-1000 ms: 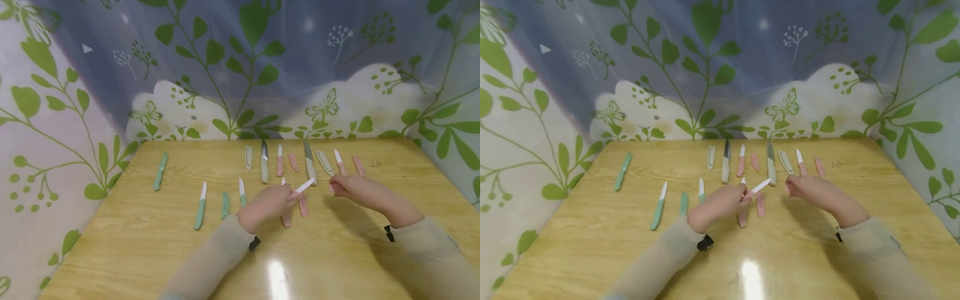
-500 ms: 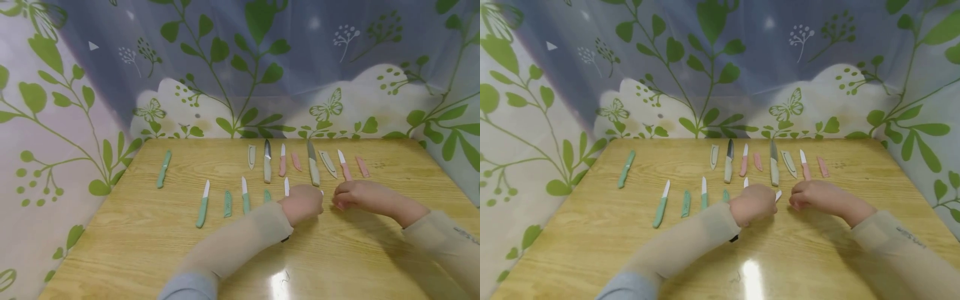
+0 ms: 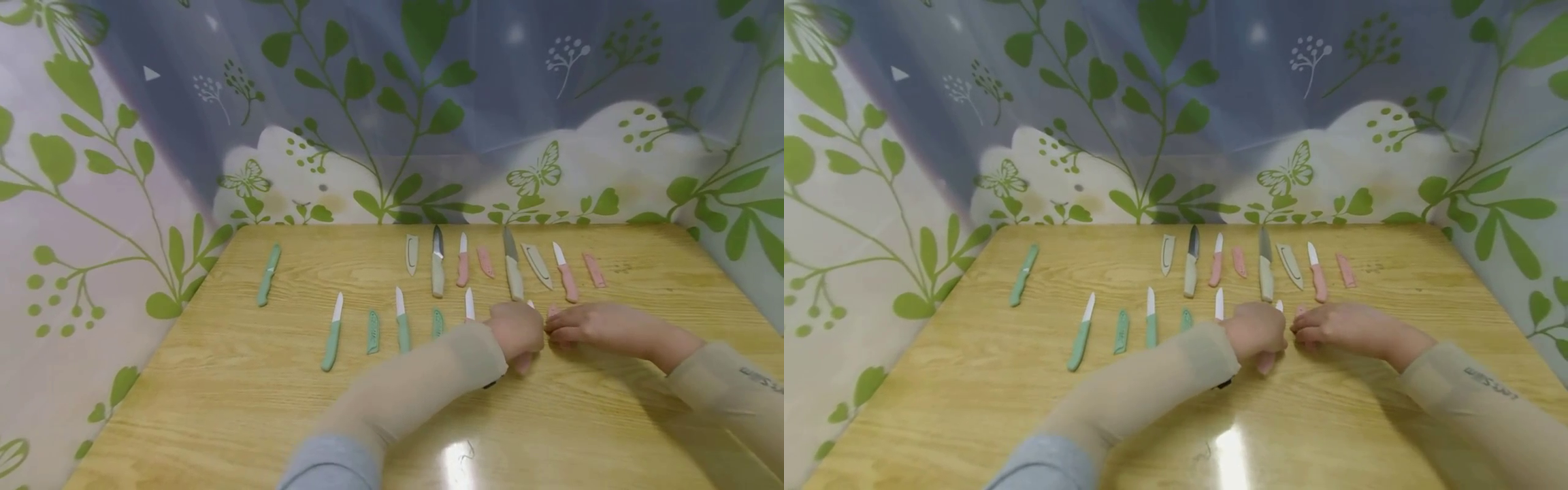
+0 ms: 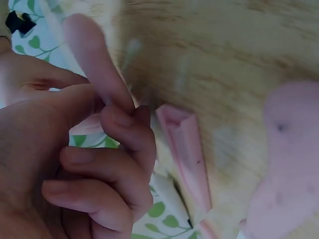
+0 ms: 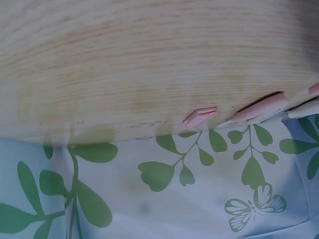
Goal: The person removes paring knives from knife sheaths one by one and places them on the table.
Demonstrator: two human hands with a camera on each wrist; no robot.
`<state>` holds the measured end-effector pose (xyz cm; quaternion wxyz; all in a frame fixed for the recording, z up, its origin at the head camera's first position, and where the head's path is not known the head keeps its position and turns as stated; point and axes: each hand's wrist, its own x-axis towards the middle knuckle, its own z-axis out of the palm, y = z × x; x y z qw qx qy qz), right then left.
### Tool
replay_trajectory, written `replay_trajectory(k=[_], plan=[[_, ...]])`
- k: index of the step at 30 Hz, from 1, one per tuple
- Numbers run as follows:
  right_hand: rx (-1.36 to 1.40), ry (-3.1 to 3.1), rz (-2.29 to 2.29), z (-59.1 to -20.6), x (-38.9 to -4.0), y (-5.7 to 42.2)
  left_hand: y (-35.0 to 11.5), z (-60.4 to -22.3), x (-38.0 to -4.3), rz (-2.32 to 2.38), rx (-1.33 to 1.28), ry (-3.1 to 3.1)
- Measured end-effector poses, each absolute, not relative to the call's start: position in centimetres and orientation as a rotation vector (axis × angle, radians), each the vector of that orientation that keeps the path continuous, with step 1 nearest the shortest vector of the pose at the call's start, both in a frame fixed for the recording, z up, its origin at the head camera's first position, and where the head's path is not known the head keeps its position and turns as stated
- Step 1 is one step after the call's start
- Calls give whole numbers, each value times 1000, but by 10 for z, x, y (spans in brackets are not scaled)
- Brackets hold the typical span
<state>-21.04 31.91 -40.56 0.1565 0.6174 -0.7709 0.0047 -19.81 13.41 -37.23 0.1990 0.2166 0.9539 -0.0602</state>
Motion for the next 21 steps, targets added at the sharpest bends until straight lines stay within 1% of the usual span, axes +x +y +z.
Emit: replay_trajectory(k=[10,16,21], plan=[[1732,-2162,-70,-408,-209,328,141,-381,-205,-57,555,2726],[1722,-2161,-79,-409,-209,330,147,-382,-206,-89,492,2710],[1714,-2174,-63,-411,-208,331,138,-376,-206,-96,601,2746]])
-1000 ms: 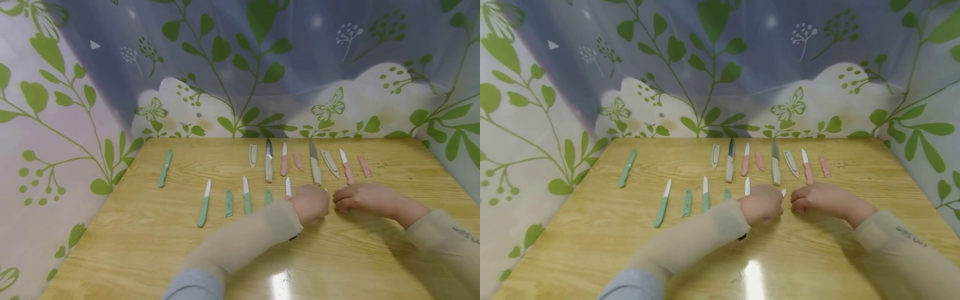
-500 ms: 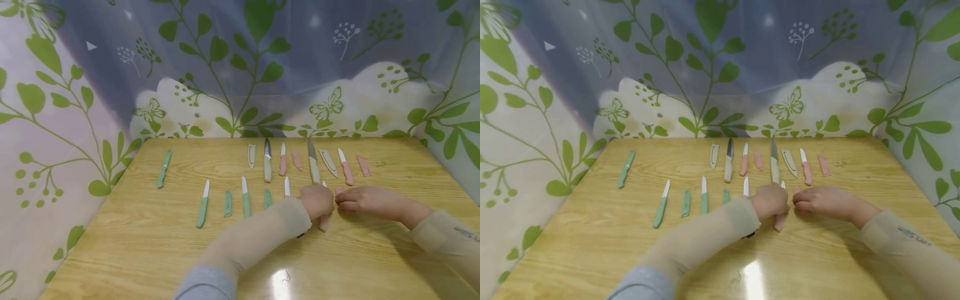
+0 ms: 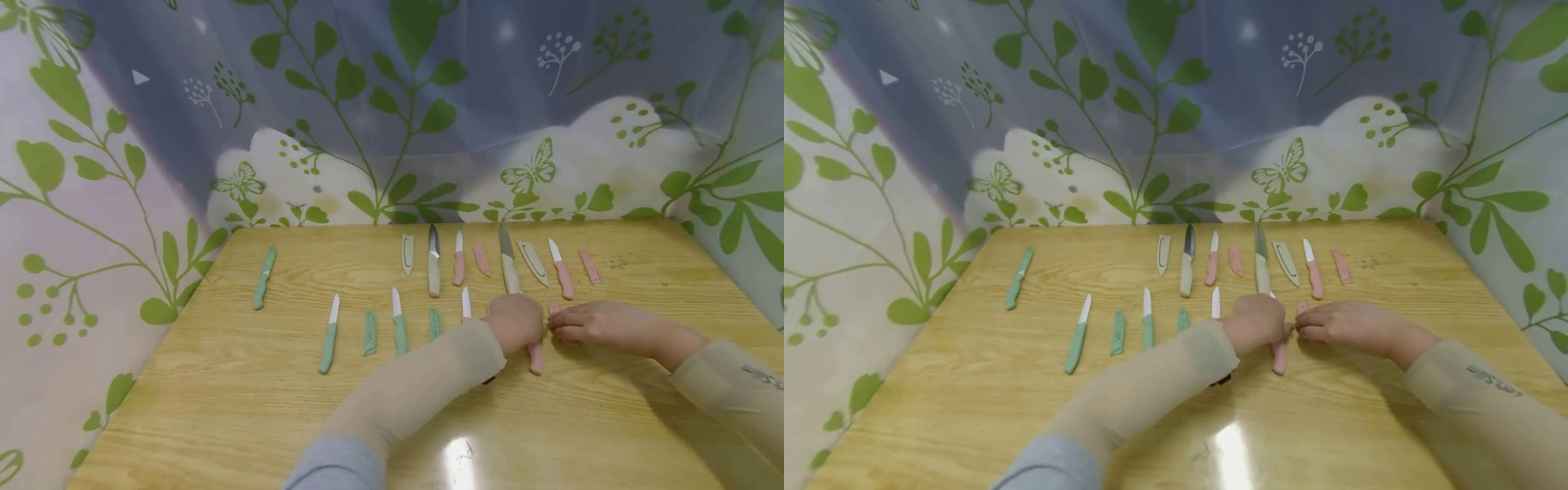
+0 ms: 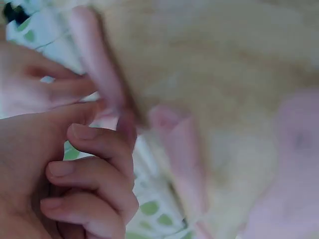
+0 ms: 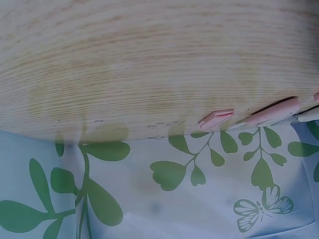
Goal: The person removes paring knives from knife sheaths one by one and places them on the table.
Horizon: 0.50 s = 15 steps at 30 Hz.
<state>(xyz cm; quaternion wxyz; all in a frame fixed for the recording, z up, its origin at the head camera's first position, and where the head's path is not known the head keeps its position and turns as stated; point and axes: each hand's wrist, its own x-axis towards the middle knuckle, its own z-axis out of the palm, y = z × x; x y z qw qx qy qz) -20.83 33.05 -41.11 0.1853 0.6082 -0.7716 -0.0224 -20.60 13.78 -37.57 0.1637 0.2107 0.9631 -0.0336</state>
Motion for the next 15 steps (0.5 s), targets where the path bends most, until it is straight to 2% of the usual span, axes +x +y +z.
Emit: replay_trajectory(k=[6,11,15], plan=[[1741,-2163,-86,-408,-210,328,96,-352,-221,47,565,2857],[1758,-2148,-94,-406,-210,327,32,-343,-241,303,475,3031],[1749,-2135,-100,-408,-209,328,-28,-349,-261,372,276,3106]])
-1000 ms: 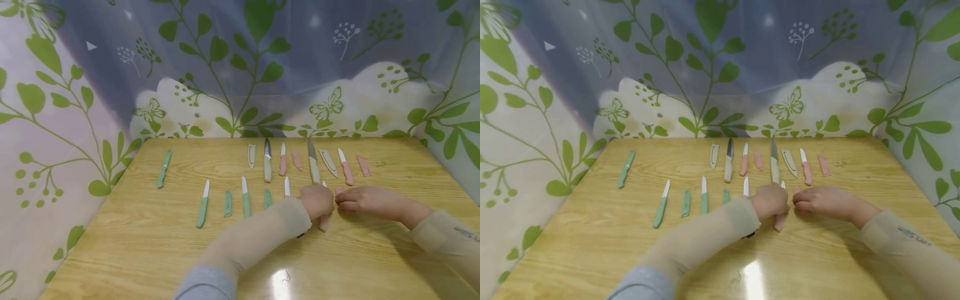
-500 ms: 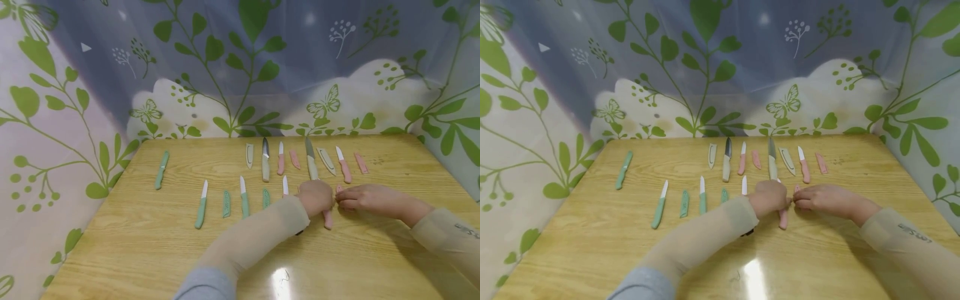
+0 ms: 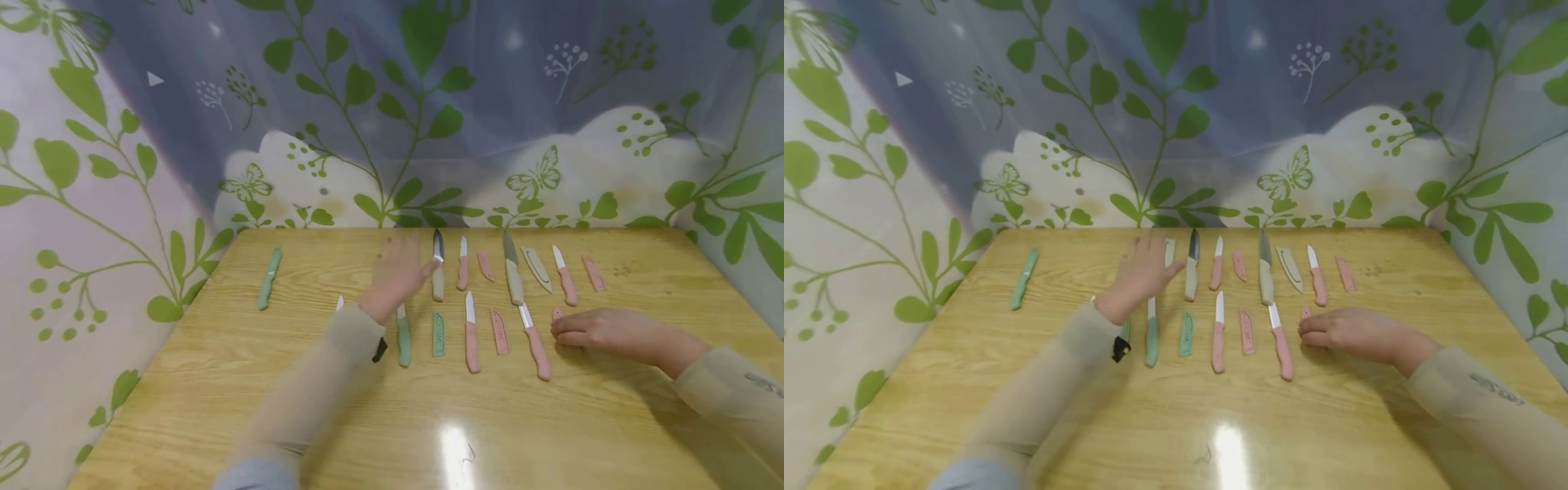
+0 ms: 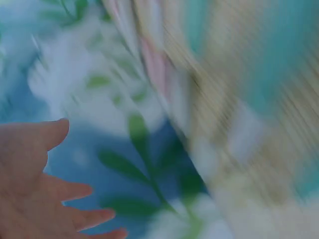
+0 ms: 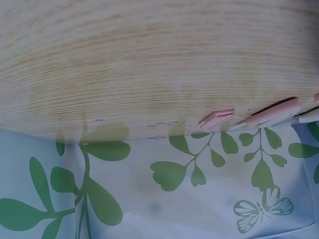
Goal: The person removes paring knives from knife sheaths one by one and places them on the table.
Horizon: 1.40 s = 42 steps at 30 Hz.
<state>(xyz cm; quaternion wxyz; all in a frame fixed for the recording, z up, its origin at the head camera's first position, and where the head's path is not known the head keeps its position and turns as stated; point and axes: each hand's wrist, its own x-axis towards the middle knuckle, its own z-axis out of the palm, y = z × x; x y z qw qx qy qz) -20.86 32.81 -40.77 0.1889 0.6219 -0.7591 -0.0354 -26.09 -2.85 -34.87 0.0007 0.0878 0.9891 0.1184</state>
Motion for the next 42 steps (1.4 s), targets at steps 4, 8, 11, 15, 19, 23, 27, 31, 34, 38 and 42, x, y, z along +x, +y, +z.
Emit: replay_trajectory(k=[4,8,11,15,19,23,27,31,34,38,42], plan=[[1734,-2130,-104,-409,-207,329,-93,-362,-277,417,95,3112],[1724,-2144,-96,-410,-207,328,-155,-373,-286,485,-53,3043],[1725,-2127,-106,-409,-207,327,-195,-378,-291,519,-148,2980],[1718,-2109,-127,-407,-207,327,-235,-380,-293,544,-260,2924],[1712,-2135,-128,-405,-209,328,-262,-381,-290,591,-374,2864],[1724,-2157,-115,-407,-209,330,-272,-383,-285,616,-434,2803],[1727,-2166,-112,-408,-206,329,-272,-388,-281,636,-463,2729],[1719,-2167,-124,-408,-205,329,-267,-393,-280,602,-463,2670],[1719,-2168,-124,-408,-205,328,-264,-395,-283,560,-500,2662],[1721,-2181,-112,-408,-204,327,-266,-398,-289,401,-445,2728],[1713,-2191,-116,-407,-203,328,-270,-400,-295,297,-394,2866]])
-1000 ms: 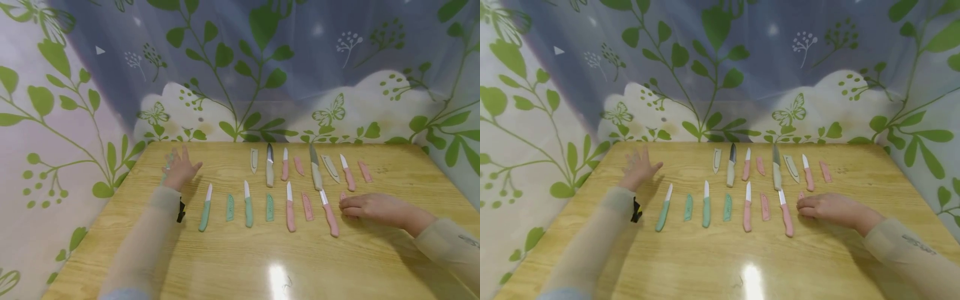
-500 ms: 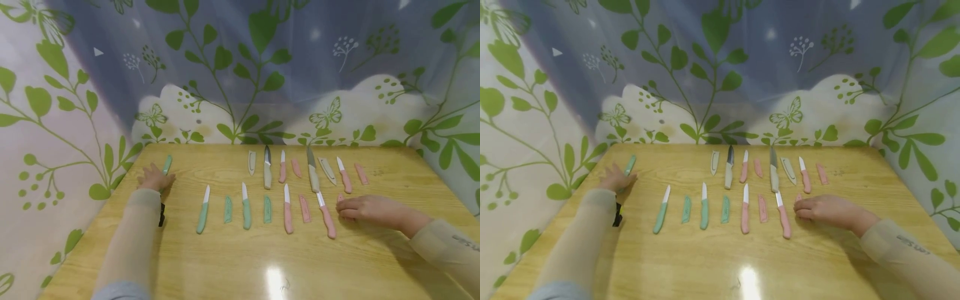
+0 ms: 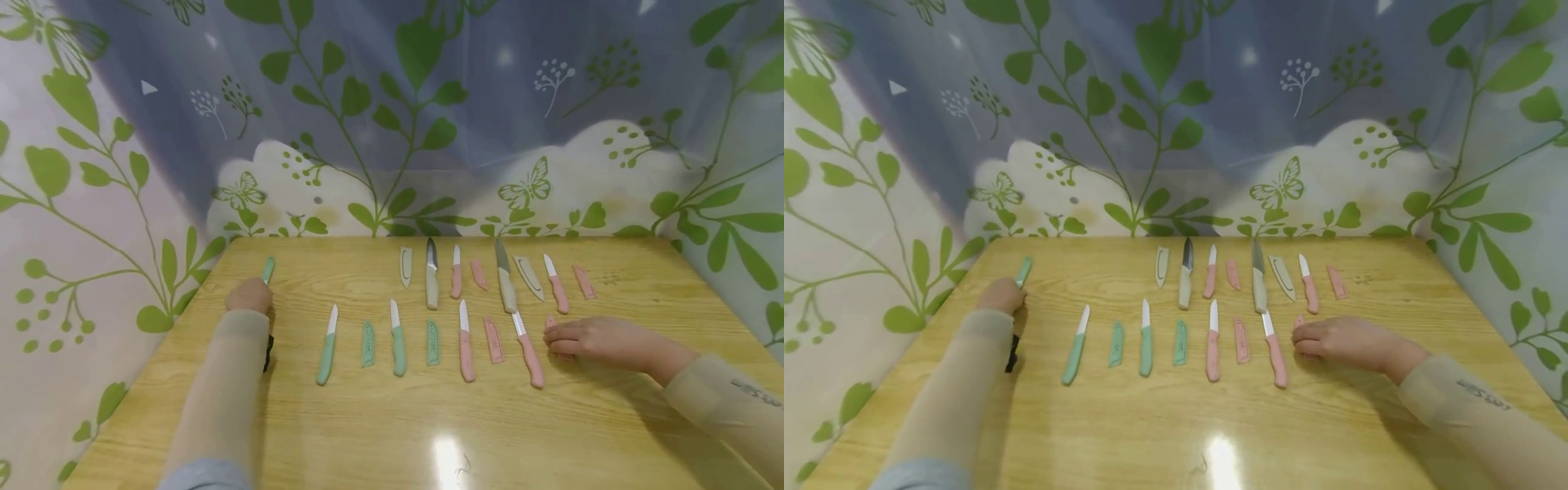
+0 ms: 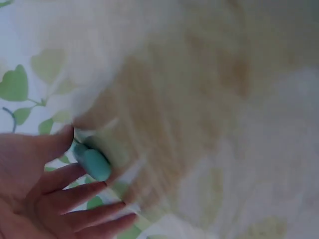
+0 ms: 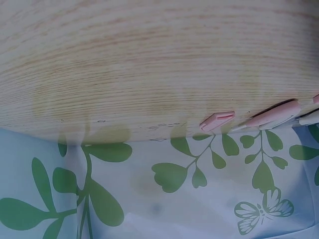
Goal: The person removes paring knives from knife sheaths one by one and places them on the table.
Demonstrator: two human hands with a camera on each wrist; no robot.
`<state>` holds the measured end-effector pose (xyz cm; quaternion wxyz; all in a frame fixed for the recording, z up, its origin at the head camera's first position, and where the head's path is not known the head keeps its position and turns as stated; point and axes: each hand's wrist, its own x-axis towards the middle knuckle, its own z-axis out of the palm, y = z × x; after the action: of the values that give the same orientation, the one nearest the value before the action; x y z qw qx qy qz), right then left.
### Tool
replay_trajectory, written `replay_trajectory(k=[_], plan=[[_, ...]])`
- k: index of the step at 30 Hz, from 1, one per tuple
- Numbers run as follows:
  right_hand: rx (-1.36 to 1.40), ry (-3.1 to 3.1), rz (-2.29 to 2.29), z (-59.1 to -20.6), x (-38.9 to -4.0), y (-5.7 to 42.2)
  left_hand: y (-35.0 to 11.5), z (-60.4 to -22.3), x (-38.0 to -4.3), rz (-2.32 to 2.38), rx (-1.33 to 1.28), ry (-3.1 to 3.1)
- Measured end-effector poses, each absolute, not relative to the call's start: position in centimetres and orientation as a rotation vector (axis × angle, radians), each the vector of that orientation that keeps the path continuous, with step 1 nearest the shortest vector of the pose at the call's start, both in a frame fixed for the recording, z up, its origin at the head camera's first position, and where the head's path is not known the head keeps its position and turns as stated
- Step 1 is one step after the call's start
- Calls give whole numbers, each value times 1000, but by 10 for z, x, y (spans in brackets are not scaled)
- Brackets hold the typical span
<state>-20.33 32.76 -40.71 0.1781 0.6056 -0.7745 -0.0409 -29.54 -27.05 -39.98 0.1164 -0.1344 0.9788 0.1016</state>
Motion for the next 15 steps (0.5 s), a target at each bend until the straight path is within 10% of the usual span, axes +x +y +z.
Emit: replay_trajectory(k=[15], plan=[[1439,-2134,59,-392,-209,339,-270,-395,-295,597,-500,2987]])
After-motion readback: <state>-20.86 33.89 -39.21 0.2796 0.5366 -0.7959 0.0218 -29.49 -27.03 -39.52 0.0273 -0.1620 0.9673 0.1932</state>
